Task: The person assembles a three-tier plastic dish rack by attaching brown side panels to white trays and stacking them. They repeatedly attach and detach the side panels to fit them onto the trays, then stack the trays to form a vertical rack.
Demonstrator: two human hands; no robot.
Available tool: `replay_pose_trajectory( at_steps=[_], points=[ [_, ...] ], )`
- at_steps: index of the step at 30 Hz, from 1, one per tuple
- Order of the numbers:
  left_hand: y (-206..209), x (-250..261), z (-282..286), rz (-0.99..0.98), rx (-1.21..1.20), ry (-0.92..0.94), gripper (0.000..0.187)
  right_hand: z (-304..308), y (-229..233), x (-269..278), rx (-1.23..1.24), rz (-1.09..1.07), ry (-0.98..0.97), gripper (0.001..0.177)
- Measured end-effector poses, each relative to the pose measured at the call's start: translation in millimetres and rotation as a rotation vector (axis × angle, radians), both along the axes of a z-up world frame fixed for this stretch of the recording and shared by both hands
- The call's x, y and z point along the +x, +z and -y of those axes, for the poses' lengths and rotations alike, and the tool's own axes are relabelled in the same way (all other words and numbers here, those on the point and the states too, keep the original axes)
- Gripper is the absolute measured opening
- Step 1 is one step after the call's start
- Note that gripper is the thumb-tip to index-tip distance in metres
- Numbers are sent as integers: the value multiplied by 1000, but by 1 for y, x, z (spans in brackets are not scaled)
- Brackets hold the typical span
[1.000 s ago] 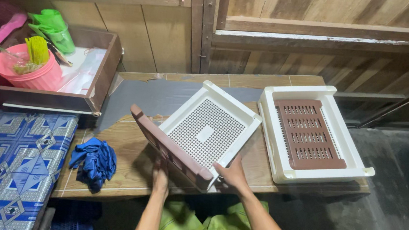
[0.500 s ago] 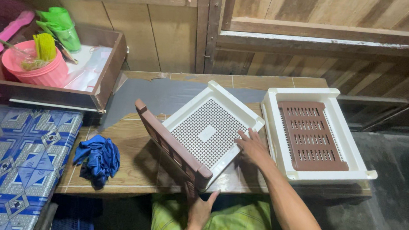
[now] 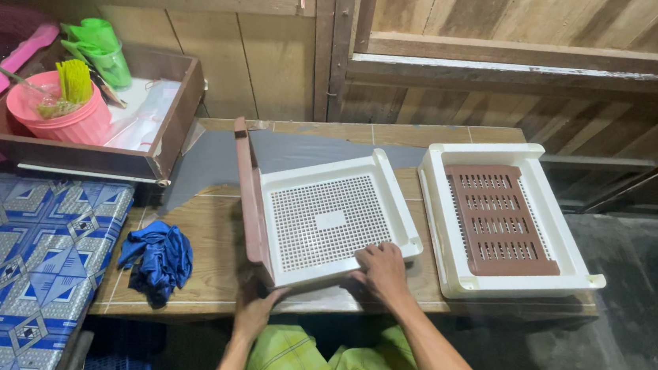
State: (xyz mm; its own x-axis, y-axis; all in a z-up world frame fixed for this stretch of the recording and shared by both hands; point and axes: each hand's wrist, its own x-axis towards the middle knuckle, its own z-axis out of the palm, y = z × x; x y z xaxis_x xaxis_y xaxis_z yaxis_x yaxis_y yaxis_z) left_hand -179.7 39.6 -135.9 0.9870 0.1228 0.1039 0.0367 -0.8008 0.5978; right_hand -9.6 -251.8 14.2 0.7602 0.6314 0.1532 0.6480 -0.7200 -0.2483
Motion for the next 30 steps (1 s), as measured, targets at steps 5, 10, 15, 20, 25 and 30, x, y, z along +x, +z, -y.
replay_pose_trajectory(
  at_steps=[5, 10, 15, 20, 25, 30],
  points=[
    [54, 15, -34, -17, -353, 358, 24, -26, -4, -28, 178, -21, -49, 46],
    [84, 23, -39, 4, -493, 352, 34, -36, -4, -31, 154, -91, -93, 47],
    [88, 20, -35, 124, -614, 292, 42, -38, 3, -37, 197, -73, -111, 46],
    [95, 4, 28, 237, -238, 681, 76, -31, 18, -38, 288, -99, -89, 60],
    [135, 14, 149, 203, -523, 624, 56, 9, 43, -23, 413, 67, -211, 58],
    [197, 107, 229, 232, -633, -22, 64, 91, 81, 23, 500, 73, -527, 60]
  ],
)
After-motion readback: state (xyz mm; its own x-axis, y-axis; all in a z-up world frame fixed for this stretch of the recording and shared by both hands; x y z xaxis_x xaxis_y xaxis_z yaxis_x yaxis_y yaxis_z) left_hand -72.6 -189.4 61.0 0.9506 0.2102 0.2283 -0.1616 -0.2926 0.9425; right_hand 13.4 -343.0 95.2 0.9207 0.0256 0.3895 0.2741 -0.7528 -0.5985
